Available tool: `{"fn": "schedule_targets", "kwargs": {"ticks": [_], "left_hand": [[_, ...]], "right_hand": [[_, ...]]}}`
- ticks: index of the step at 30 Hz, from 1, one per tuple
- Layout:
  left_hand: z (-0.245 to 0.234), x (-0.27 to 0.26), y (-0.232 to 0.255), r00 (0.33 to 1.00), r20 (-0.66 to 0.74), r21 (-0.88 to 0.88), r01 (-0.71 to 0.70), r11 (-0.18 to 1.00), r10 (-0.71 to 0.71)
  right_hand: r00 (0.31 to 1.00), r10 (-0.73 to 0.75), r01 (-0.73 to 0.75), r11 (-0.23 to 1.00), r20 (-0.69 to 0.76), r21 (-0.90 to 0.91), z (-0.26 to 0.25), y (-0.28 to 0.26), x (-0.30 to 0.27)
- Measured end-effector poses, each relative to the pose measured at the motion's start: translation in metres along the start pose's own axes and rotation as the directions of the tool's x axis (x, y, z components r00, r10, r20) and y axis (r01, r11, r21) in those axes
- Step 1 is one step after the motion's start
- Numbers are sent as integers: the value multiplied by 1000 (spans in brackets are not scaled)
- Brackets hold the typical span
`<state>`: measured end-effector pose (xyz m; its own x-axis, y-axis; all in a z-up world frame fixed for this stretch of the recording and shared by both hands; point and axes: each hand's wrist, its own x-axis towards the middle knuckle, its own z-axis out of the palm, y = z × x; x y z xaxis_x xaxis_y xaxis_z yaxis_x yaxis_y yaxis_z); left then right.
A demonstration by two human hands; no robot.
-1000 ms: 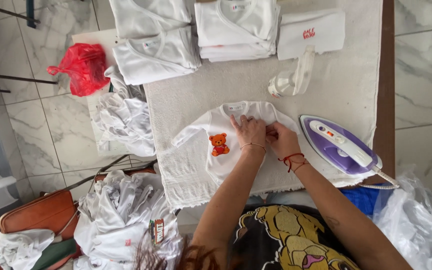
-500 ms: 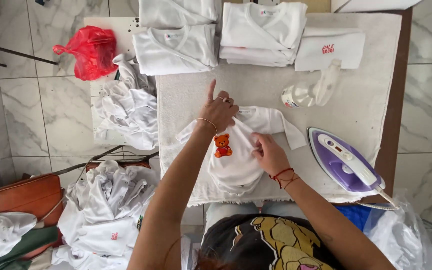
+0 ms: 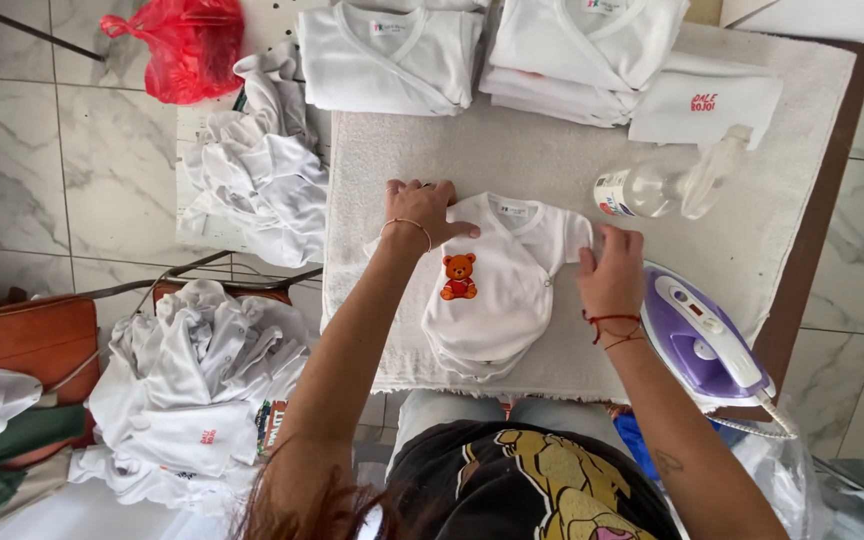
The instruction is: Ironing and folding baby onesies on a towel-covered table in a garment factory.
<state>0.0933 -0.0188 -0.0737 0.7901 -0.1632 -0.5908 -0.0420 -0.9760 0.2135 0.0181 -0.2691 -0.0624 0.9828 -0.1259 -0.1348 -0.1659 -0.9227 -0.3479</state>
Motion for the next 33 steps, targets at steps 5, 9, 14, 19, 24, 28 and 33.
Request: {"fn": "schedule_targets", "kwargs": {"ticks": [5,9,14,19,24,28,33], "left_hand": [[8,-6,-23,998,56,-48,-35,998,38],[19,-23,-41,982,-153,-318,-152,936,108],[33,-16,-58,999,-25,-42,-29,999,28],[17,-30,-66,993,109,-52,52,997,-46],[12,-46,-86,970,63,-56,237,970,-234],[-9,-77,-68,821,131,-352,562,748,-555],[32,-74,-66,787,1,-712,434,553,-617]], "right_hand": [[996,-62,71,986,64,-150,22,49,14],[992,-90,91,996,88,-12,-9,49,16],[972,-50,15,989,231,149,-47,32,17],[918,-130,115,991,375,61,-61,52,28],[899,3,7,1000,439,-21,-96,45,27],[829,238,-289,957,506,23,-121,19,26],[810,314,-402,912,496,79,-122,21,21]]}}
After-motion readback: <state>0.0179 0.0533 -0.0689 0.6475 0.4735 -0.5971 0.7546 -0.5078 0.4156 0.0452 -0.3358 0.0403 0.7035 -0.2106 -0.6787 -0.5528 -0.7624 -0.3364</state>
